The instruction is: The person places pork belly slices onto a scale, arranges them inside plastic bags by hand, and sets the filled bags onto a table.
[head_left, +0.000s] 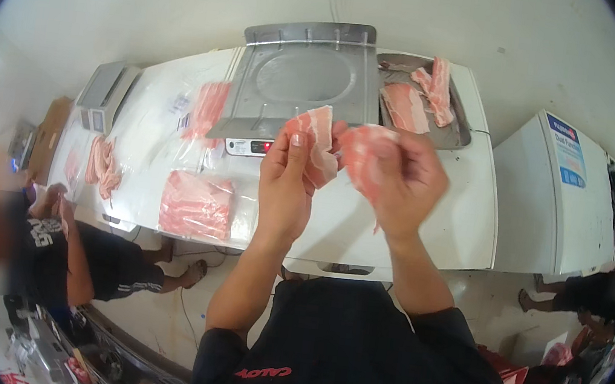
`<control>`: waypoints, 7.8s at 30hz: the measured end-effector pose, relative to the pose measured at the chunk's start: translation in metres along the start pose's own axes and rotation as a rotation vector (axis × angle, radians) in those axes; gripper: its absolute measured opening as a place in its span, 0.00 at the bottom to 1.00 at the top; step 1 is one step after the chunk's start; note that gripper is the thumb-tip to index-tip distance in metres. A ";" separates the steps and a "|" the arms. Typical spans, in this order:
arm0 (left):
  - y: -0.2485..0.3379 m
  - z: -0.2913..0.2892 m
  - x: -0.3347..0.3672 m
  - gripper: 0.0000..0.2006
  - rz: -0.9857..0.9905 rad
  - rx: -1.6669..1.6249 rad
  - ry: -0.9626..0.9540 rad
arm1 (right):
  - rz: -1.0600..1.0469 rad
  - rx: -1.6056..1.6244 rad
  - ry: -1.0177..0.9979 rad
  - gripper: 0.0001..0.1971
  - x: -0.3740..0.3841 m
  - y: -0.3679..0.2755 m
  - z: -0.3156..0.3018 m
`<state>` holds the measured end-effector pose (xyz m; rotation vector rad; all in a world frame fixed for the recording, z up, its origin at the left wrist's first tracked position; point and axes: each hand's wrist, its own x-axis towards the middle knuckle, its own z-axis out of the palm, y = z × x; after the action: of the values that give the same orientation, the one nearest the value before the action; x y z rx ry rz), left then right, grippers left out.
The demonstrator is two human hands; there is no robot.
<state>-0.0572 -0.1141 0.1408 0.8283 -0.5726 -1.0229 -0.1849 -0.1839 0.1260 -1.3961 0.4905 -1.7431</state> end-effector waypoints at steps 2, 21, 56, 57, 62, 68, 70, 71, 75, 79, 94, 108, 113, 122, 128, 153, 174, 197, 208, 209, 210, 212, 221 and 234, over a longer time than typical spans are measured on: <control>-0.009 0.004 -0.001 0.21 0.024 -0.010 0.001 | 0.041 -0.062 -0.024 0.07 0.000 0.013 0.009; -0.055 0.031 -0.009 0.13 0.013 0.155 -0.021 | -0.185 -0.393 0.080 0.16 -0.037 0.044 -0.026; 0.002 0.062 0.063 0.08 0.264 0.833 -0.348 | 0.628 0.220 -0.477 0.07 -0.014 0.030 -0.123; 0.005 0.057 0.058 0.08 0.240 0.856 -0.329 | 0.653 0.238 -0.501 0.07 -0.021 0.027 -0.123; 0.024 0.052 0.054 0.09 0.157 0.799 -0.266 | 0.779 0.231 -0.570 0.13 -0.019 0.023 -0.126; 0.021 0.041 0.028 0.08 0.093 0.586 -0.206 | 0.863 1.246 -0.580 0.55 -0.039 0.041 -0.143; 0.004 0.013 0.015 0.08 0.027 0.587 -0.175 | 1.144 1.615 -0.217 0.69 -0.056 0.034 -0.097; -0.006 -0.004 0.010 0.07 0.020 0.667 -0.151 | 1.125 1.631 -0.353 0.69 -0.065 0.055 -0.079; -0.026 -0.066 -0.011 0.07 -0.097 0.701 0.010 | 1.205 1.435 -0.356 0.59 -0.095 0.056 -0.064; -0.024 -0.150 -0.064 0.16 0.277 1.346 0.361 | 1.430 1.379 -0.347 0.54 -0.123 0.065 -0.067; 0.031 -0.203 -0.081 0.07 0.171 1.735 0.039 | 1.722 1.222 -0.524 0.37 -0.170 0.126 0.083; 0.111 -0.330 -0.081 0.23 0.402 1.357 0.026 | 1.534 1.036 -0.622 0.28 -0.179 0.119 0.311; 0.086 -0.420 -0.073 0.40 0.136 1.629 0.183 | 1.553 0.878 -0.519 0.25 -0.181 0.115 0.324; 0.086 -0.426 -0.074 0.45 0.126 1.630 0.101 | 1.231 0.759 -0.815 0.37 -0.161 0.084 0.323; 0.098 -0.424 -0.069 0.45 0.125 1.694 -0.005 | 1.387 1.132 -0.608 0.37 -0.167 0.102 0.291; 0.067 -0.362 -0.079 0.47 0.186 1.693 -0.399 | 0.952 -0.441 -0.433 0.08 -0.211 0.125 0.147; 0.056 -0.389 -0.061 0.24 0.423 1.060 0.037 | -0.015 -0.818 -1.231 0.29 -0.190 0.109 0.186; 0.054 -0.373 -0.062 0.20 0.526 1.577 -0.176 | -0.003 -0.805 -1.104 0.33 -0.187 0.094 0.185; 0.050 -0.377 -0.063 0.22 0.523 1.585 -0.198 | -0.211 -0.931 -1.240 0.31 -0.200 0.107 0.164; 0.050 -0.378 -0.063 0.23 0.515 1.586 -0.200 | -0.209 -0.882 -1.235 0.31 -0.198 0.109 0.162; 0.051 -0.378 -0.062 0.23 0.516 1.594 -0.206 | -0.206 -0.833 -1.230 0.31 -0.193 0.112 0.160; 0.051 -0.377 -0.063 0.23 0.520 1.612 -0.216 | -0.249 -0.840 -1.270 0.30 -0.187 0.118 0.153; 0.049 -0.377 -0.064 0.22 0.532 1.581 -0.224 | -0.207 -0.680 -1.204 0.27 -0.192 0.116 0.167; 0.037 -0.376 -0.063 0.21 0.632 1.571 -0.270 | -0.395 -0.781 -1.351 0.27 -0.193 0.146 0.116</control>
<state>0.2174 0.0754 -0.0478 1.6779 -1.8097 0.1049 -0.0174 -0.0935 -0.0626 -2.9291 0.0856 -0.4458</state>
